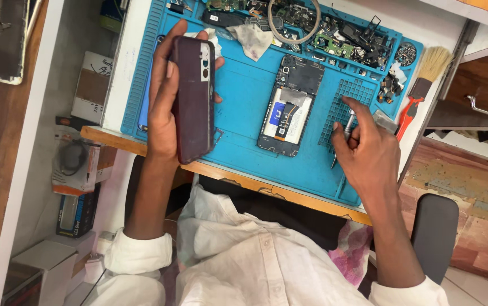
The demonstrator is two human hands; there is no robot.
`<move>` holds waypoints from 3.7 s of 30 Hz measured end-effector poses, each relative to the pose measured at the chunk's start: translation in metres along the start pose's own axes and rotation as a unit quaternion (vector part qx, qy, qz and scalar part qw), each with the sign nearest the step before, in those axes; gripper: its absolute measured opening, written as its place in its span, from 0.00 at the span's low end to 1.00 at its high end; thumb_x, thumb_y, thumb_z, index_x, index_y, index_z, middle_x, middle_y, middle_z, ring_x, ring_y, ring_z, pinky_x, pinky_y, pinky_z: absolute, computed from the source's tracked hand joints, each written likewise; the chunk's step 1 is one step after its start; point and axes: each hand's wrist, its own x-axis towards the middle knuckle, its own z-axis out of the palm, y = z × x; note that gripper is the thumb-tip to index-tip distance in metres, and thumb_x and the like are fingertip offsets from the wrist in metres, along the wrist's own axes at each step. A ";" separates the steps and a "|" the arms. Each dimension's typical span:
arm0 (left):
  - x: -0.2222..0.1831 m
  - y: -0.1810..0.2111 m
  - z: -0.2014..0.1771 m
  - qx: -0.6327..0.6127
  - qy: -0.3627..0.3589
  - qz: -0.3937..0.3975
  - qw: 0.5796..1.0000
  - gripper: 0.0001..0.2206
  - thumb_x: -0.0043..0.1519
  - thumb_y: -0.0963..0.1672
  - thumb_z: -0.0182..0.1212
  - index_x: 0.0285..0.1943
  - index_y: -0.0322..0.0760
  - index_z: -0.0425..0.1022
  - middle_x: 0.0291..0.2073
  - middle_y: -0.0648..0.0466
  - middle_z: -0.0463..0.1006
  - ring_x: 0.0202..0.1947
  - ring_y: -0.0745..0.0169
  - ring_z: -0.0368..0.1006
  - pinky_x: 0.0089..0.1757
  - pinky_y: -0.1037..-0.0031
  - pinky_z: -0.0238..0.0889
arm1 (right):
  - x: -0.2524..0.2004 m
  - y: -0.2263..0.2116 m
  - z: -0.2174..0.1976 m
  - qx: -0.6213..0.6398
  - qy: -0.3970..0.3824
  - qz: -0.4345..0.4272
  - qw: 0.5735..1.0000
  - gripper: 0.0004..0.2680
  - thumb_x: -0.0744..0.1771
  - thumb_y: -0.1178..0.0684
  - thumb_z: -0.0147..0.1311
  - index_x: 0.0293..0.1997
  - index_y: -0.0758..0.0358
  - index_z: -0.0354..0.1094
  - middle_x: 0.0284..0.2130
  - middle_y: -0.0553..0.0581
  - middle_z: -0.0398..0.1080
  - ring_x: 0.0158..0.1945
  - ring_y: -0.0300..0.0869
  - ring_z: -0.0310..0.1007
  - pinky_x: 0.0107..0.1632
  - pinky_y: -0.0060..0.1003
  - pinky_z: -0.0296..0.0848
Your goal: The person uses a screwdriver to remove screws from a mobile phone and then handles a purple phone case and various internal components on a blue mat.
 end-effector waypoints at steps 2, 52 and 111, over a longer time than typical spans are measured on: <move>0.000 -0.002 0.000 0.032 -0.024 0.015 0.999 0.32 0.69 0.49 0.59 0.80 0.44 0.48 0.74 0.47 0.63 0.62 0.61 0.74 0.47 0.72 0.76 | 0.000 0.000 -0.002 0.024 0.016 -0.002 1.000 0.16 0.67 0.58 0.62 0.63 0.61 0.69 0.15 0.54 0.62 0.18 0.39 0.62 0.26 0.38 0.62; 0.012 -0.058 0.057 0.270 -0.126 0.046 0.953 0.23 0.66 0.37 0.69 0.70 0.36 0.70 0.73 0.43 0.67 0.73 0.51 0.67 0.65 0.63 0.66 | -0.018 -0.027 0.030 0.348 -0.034 0.085 0.933 0.24 0.66 0.60 0.64 0.70 0.70 0.60 0.49 0.61 0.68 0.45 0.37 0.75 0.44 0.30 0.81; -0.049 -0.065 0.128 0.149 -0.098 -0.025 0.984 0.07 0.64 0.42 0.65 0.48 0.33 0.78 0.42 0.53 0.83 0.44 0.72 0.80 0.48 0.78 0.75 | -0.050 0.061 0.070 0.566 -0.004 -0.069 0.821 0.11 0.70 0.48 0.58 0.44 0.69 0.70 0.35 0.53 0.71 0.37 0.34 0.68 0.46 0.29 0.67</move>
